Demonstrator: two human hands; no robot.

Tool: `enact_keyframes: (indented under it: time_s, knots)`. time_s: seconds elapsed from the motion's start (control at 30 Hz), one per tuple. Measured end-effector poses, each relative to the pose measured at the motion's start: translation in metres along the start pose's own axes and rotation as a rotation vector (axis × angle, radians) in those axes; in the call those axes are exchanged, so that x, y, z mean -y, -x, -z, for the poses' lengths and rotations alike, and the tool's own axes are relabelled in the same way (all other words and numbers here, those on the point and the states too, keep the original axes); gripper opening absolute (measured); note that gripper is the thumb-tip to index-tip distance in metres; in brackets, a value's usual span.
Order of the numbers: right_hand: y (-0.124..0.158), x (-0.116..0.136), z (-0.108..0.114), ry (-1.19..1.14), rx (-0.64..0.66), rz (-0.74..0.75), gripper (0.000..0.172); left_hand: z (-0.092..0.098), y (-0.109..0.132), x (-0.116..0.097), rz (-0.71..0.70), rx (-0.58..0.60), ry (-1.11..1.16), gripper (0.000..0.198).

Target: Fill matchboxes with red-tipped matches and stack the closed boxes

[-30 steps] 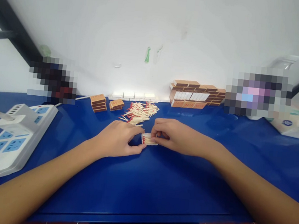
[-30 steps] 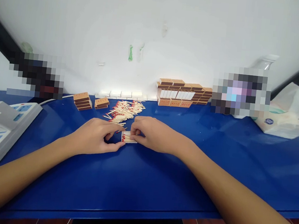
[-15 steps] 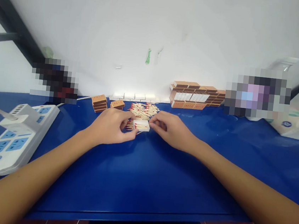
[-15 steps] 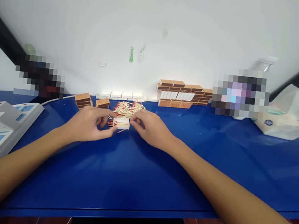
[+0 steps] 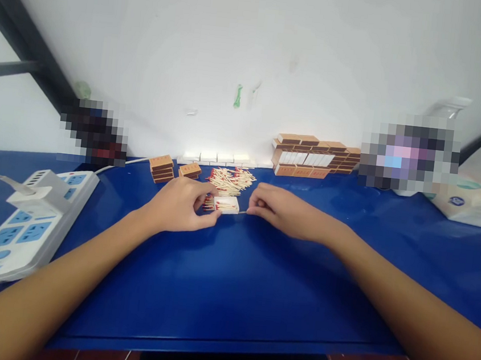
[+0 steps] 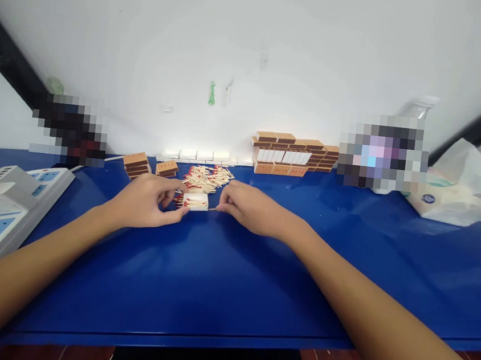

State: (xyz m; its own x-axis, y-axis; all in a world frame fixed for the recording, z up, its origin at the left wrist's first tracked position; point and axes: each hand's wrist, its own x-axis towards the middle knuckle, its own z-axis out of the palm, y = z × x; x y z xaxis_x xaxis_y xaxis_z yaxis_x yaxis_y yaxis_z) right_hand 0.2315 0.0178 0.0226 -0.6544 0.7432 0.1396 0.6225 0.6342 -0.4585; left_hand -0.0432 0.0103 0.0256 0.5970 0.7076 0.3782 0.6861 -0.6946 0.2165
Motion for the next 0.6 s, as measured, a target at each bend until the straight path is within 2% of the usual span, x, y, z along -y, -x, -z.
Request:
enact_keyframes:
  time_s: [0.13, 0.33, 0.47, 0.53, 0.6]
  knots:
    - [0.002, 0.004, 0.005, 0.018, -0.137, 0.028, 0.016, -0.002, 0.0, -0.006, -0.014, 0.019, 0.01, 0.026]
    - [0.002, -0.002, 0.007, 0.139, -0.182, -0.011, 0.013, 0.002, -0.001, -0.01, 0.002, 0.063, -0.064, 0.024]
    - [0.0, 0.002, 0.001, 0.126, -0.279, 0.006, 0.012, 0.003, -0.001, -0.013, -0.012, 0.147, -0.082, 0.025]
    - [-0.001, 0.012, -0.008, 0.074, -0.27, 0.049, 0.01, 0.003, 0.0, -0.015, -0.02, 0.182, -0.078, 0.026]
    - [-0.001, 0.021, -0.018, 0.062, -0.207, 0.067, 0.009, 0.003, -0.001, -0.017, -0.022, 0.202, -0.076, 0.026]
